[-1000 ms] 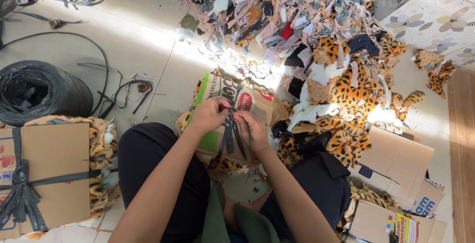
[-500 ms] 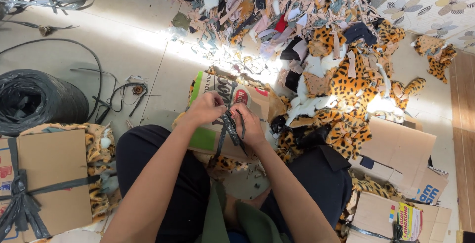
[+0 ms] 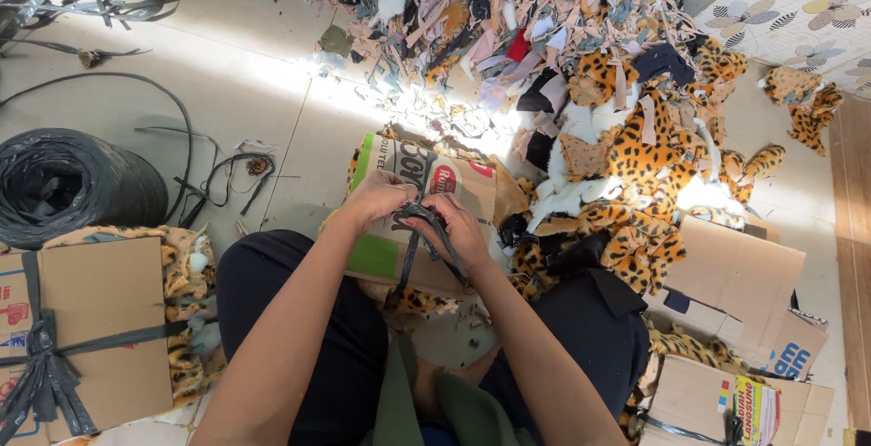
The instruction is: A person uses a pair of scissors to help secure a strap around a cardboard box and then sorts through a large pile of fabric scraps, selecting and arranging specific pieces.
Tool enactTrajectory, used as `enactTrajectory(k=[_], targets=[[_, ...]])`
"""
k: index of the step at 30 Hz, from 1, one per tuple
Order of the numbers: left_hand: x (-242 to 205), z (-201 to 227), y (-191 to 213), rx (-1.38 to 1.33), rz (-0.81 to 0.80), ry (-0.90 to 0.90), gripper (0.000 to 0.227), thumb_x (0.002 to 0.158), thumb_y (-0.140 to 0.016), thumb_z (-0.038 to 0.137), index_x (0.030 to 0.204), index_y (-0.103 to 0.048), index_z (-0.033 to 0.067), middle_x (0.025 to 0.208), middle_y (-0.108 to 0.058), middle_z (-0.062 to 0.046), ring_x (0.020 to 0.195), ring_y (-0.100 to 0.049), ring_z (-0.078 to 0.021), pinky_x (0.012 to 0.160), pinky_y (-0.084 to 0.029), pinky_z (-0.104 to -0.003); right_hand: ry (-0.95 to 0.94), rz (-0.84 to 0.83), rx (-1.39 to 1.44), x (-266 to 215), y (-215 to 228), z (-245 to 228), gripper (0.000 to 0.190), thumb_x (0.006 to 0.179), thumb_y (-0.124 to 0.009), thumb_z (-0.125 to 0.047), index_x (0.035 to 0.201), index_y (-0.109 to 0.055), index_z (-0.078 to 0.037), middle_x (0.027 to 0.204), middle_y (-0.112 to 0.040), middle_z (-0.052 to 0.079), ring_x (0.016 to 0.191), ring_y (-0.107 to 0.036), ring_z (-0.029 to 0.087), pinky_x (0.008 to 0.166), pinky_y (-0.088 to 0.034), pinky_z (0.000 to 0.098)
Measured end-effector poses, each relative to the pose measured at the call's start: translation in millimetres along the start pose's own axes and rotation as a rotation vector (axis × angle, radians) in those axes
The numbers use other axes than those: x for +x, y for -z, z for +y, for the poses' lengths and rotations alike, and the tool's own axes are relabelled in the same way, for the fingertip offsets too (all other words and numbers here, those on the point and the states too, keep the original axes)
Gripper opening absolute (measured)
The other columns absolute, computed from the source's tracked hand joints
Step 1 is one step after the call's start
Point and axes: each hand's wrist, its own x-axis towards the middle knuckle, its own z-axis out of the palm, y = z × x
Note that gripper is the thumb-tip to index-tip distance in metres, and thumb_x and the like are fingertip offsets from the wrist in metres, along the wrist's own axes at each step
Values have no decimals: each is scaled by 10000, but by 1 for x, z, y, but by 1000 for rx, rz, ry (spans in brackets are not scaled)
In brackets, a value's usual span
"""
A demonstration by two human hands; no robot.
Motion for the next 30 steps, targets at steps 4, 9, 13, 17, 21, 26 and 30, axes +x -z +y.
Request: enactTrajectory(k=[4, 9, 13, 17, 21, 26, 30], targets=[[-3, -1, 6, 67, -13, -71, 453, 568, -943, 302, 911, -777, 58, 771, -683, -138, 810, -671, -234, 614, -523, -363, 38, 3, -24, -3, -12, 29, 157, 940, -764, -244, 1031, -651, -184, 886, -687, 108, 947, -679, 368, 817, -546, 443], [-20, 13, 15, -52, -21, -75, 303, 638, -860, 171, 902, -765, 57, 730, -665, -77, 714, -648, -161, 630, -577, -273, -48, 32, 100, -3, -6, 27, 132, 957, -705, -129, 1078, -721, -178, 986, -738, 107, 977, -687, 354, 835, -547, 434], [-32, 12, 17, -19, 40, -112, 216, 655, -830, 141, 863, -779, 111, 702, -682, -82, 638, -673, -163, 597, -600, -262, -35, 95, 108, -6, -7, 17, 319, 906, -775, -143, 1217, -718, -180, 1014, -728, 145, 985, -702, 319, 831, -560, 441], [-32, 2, 14, 105, 97, -189, 165, 716, -799, 208, 880, -798, 204, 774, -737, -26, 742, -712, -164, 694, -578, -327, -30, 102, 175, -5, -4, 12, 217, 944, -764, -186, 1160, -765, -172, 1012, -758, 117, 965, -712, 323, 843, -565, 434], [-54, 9, 10, 351, 94, -235, 191, 819, -695, 275, 997, -763, 265, 945, -764, 7, 1010, -720, -228, 867, -580, -398, 36, 191, 89, -9, -11, 27, 102, 997, -684, -159, 1028, -781, -163, 912, -764, 80, 854, -704, 330, 781, -572, 410], [-79, 38, 20, 839, 88, -390, 165, 928, -630, 274, 1034, -730, 199, 1005, -740, -75, 1081, -701, -314, 893, -590, -456, 124, 232, -148, -14, -10, 20, 92, 1006, -671, -239, 962, -739, -196, 853, -719, 9, 832, -698, 274, 754, -569, 366], [-89, 46, 18, 904, 67, -411, 171, 955, -590, 267, 1047, -699, 173, 1051, -710, -131, 1017, -721, -375, 869, -594, -517, 140, 254, -262, -14, -7, 16, 115, 1014, -654, -267, 943, -712, -197, 786, -679, 35, 794, -691, 298, 688, -566, 399]])
